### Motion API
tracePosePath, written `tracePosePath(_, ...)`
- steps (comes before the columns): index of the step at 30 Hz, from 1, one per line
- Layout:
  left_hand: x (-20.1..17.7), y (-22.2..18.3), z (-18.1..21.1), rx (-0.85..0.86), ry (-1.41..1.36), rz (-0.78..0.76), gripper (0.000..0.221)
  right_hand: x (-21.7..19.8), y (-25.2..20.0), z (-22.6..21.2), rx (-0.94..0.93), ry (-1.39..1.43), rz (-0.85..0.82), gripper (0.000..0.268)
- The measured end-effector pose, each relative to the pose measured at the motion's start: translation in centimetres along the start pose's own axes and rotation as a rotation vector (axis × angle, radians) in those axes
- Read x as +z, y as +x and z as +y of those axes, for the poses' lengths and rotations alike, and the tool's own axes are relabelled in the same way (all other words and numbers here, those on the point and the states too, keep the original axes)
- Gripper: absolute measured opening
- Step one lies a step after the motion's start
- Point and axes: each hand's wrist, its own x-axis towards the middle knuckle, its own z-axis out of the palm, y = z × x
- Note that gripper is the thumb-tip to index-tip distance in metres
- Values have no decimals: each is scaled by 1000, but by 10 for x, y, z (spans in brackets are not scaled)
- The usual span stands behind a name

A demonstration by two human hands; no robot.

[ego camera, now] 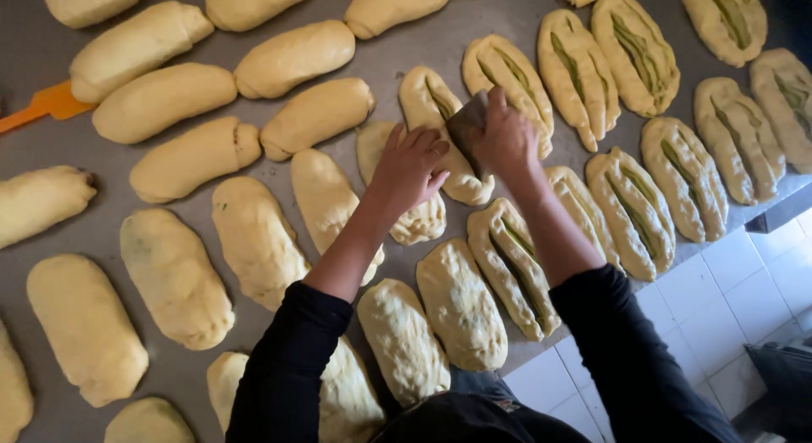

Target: Scoring and cutting pieces of bread dough on a metal table using a bench scraper

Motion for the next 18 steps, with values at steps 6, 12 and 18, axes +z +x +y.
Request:
tracePosePath(6, -37, -11, 47, 52, 27, -19, 60, -21, 14, 54, -8, 133, 41, 78)
tracePosePath(12, -17, -34, 72, 67, -31, -171, 59, -73, -47, 43, 15, 92, 133, 50)
tracePosePath(18, -24, -39, 79, 20, -8, -155, 57, -19, -68, 6, 91, 26, 35, 48)
